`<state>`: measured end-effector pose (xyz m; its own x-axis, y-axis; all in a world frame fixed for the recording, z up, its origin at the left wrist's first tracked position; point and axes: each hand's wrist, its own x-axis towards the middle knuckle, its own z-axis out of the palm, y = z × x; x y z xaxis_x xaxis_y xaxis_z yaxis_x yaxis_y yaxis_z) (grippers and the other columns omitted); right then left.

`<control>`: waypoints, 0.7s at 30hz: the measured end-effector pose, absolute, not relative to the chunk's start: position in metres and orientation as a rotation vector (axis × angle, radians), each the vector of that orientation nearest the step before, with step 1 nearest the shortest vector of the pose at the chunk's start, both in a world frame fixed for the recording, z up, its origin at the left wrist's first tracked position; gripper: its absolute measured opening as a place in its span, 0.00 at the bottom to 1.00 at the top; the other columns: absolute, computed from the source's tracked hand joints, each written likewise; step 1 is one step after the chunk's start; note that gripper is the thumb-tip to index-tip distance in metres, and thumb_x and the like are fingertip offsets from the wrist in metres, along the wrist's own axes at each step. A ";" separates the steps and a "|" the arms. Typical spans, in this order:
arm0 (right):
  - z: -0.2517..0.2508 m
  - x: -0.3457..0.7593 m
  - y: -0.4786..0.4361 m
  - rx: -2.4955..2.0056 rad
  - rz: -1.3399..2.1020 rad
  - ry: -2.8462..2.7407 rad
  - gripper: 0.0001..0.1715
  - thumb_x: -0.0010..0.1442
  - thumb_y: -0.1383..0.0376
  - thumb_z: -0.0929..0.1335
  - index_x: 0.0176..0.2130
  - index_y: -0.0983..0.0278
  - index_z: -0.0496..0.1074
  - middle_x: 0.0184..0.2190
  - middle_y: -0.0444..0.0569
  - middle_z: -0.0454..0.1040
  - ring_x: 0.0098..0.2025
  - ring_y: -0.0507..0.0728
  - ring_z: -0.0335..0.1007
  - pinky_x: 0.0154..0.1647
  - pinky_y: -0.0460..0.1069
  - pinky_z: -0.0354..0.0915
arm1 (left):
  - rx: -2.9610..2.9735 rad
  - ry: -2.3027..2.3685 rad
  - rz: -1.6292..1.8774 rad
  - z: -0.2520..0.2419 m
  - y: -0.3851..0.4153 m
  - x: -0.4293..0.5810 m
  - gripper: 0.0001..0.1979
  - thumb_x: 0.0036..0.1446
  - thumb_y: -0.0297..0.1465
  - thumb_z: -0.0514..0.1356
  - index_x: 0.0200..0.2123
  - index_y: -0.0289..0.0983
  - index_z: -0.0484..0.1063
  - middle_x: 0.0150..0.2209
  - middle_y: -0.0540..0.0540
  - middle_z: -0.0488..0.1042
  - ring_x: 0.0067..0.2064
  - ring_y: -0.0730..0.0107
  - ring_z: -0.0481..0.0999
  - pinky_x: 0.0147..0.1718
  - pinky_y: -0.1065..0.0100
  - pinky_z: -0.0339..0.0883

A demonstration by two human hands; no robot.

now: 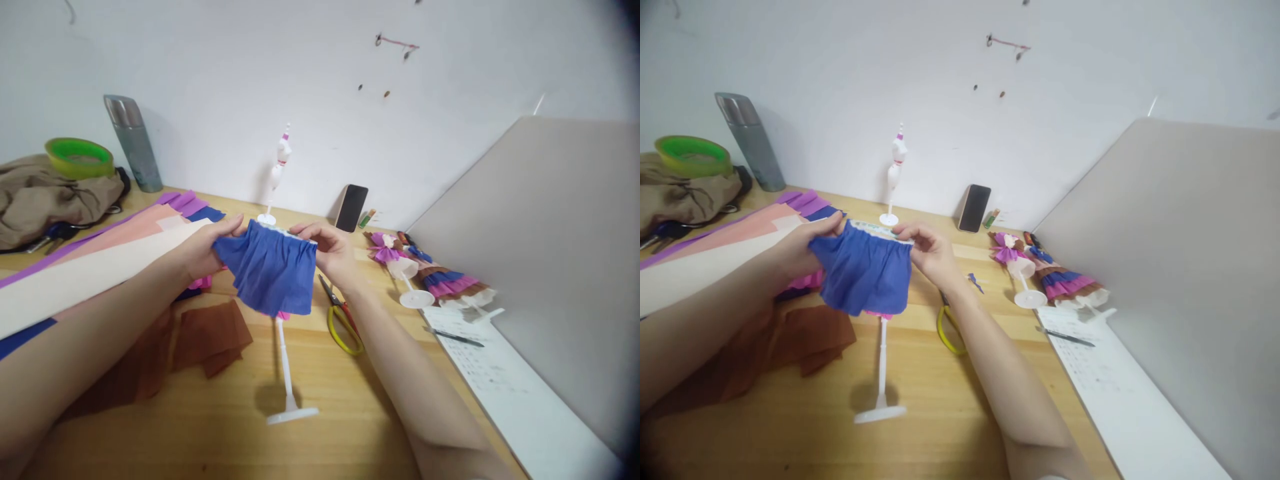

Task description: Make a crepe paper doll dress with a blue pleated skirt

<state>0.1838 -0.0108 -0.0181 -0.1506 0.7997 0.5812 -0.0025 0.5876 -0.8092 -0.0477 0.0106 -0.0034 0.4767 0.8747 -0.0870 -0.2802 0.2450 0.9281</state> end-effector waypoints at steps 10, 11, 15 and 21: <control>-0.023 0.189 -0.009 -0.708 0.813 -1.590 0.12 0.48 0.58 0.78 0.29 0.61 0.76 0.40 0.50 0.79 0.40 0.55 0.76 0.45 0.53 0.74 | 1.207 0.583 0.716 -0.006 0.007 -0.051 0.21 0.43 0.44 0.72 0.33 0.32 0.81 0.28 0.41 0.80 0.29 0.66 0.77 0.32 0.69 0.70; -0.023 0.189 -0.009 -0.717 0.828 -1.594 0.13 0.48 0.58 0.78 0.29 0.61 0.76 0.41 0.50 0.79 0.40 0.55 0.76 0.45 0.53 0.74 | 1.218 0.581 0.709 -0.006 0.007 -0.051 0.21 0.43 0.44 0.72 0.31 0.31 0.81 0.27 0.41 0.80 0.28 0.66 0.77 0.31 0.69 0.70; -0.025 0.192 -0.009 -0.710 0.875 -1.607 0.12 0.48 0.58 0.78 0.30 0.61 0.76 0.41 0.50 0.79 0.36 0.53 0.77 0.45 0.53 0.75 | 1.237 0.558 0.702 -0.005 0.006 -0.053 0.20 0.44 0.44 0.71 0.28 0.30 0.80 0.24 0.41 0.79 0.25 0.68 0.76 0.28 0.70 0.69; -0.027 0.195 -0.007 -0.640 0.805 -1.610 0.07 0.50 0.63 0.78 0.30 0.59 0.78 0.40 0.49 0.79 0.39 0.55 0.78 0.44 0.52 0.75 | 1.282 0.630 0.734 -0.002 0.005 -0.053 0.19 0.43 0.41 0.72 0.30 0.31 0.81 0.29 0.39 0.80 0.31 0.63 0.79 0.34 0.66 0.72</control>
<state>0.1953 -0.0067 -0.0268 -0.1837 0.7737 0.6063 -0.0207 0.6136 -0.7893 -0.0534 0.0045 -0.0015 0.6247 0.7807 -0.0143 -0.1323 0.1239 0.9834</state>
